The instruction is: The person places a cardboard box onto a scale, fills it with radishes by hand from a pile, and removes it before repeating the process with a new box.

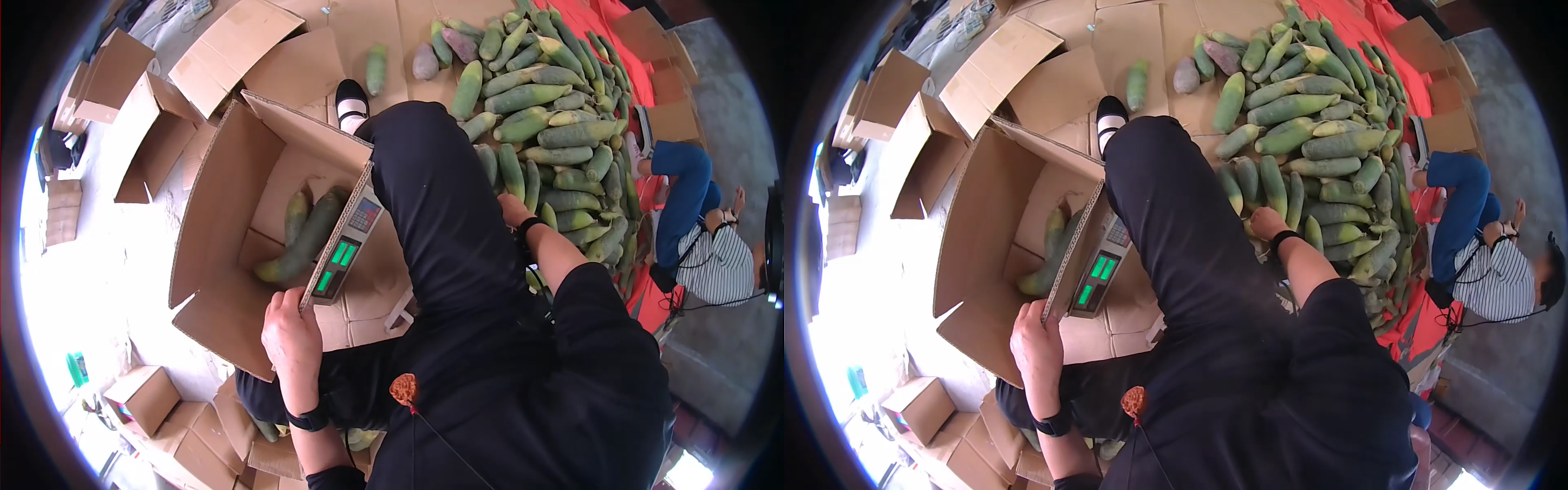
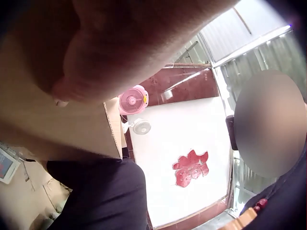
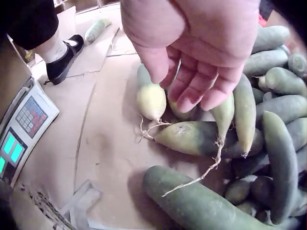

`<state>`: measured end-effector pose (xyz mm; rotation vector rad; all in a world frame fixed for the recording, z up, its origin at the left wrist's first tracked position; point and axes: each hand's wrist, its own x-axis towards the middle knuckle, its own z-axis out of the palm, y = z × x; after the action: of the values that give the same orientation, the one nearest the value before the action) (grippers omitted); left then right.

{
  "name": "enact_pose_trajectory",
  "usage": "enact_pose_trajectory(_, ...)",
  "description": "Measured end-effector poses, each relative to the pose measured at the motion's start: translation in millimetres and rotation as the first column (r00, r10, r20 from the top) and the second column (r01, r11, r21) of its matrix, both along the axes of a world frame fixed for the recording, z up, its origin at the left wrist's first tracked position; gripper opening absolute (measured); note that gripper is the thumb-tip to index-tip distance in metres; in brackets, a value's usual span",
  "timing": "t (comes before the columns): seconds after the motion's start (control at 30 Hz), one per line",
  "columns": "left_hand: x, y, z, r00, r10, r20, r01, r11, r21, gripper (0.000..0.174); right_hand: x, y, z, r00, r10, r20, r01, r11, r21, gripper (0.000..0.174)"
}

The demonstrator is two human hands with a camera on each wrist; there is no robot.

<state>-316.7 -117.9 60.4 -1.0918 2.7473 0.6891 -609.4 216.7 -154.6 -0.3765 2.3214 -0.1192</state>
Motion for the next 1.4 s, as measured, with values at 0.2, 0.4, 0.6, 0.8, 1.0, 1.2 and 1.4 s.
enact_pose_trajectory(0.2, -1.8, 9.3, -3.0, 1.0, -0.006, 0.005, 0.007, 0.998, -0.06, 0.012, 6.1, 46.9, -25.0, 0.99, -0.144, -0.014, 0.144, 0.989, 0.036, 0.024)
enact_pose_trajectory(0.4, -4.9, 14.8, -5.9, 0.999, 0.033, 0.001, -0.033, 0.994, -0.107, 0.011, -19.8, 155.6, -72.9, 0.862, 0.498, -0.093, -0.437, 0.824, 0.361, 0.023)
enact_pose_trajectory(0.6, -8.3, 7.7, -4.6, 0.999, 0.047, -0.026, -0.05, 0.994, -0.101, 0.011, -10.8, 125.5, -54.3, 0.552, -0.828, 0.104, 0.834, 0.549, -0.051, 0.032)
enact_pose_trajectory(0.8, -9.1, 1.2, -0.9, 0.995, 0.103, -0.021, -0.104, 0.99, -0.095, 0.01, -10.3, 120.4, -86.5, 0.398, -0.886, 0.237, 0.908, 0.342, -0.243, 0.015)
enact_pose_trajectory(1.0, -4.8, -1.1, -4.0, 0.992, 0.105, -0.065, -0.114, 0.984, -0.137, 0.01, -14.7, 93.7, -53.3, 0.354, -0.895, 0.272, 0.908, 0.259, -0.329, 0.014)
enact_pose_trajectory(1.2, -1.8, -3.6, 0.6, 0.992, 0.107, -0.072, -0.115, 0.986, -0.117, 0.012, -46.3, 88.2, -33.6, 0.064, -0.698, 0.713, 0.965, -0.138, -0.222, 0.011)
enact_pose_trajectory(1.4, 3.2, -5.9, -0.1, 0.982, 0.102, -0.158, -0.123, 0.984, -0.131, 0.014, -78.6, 21.2, 44.2, 0.377, -0.598, 0.707, 0.889, 0.021, -0.457, 0.021)
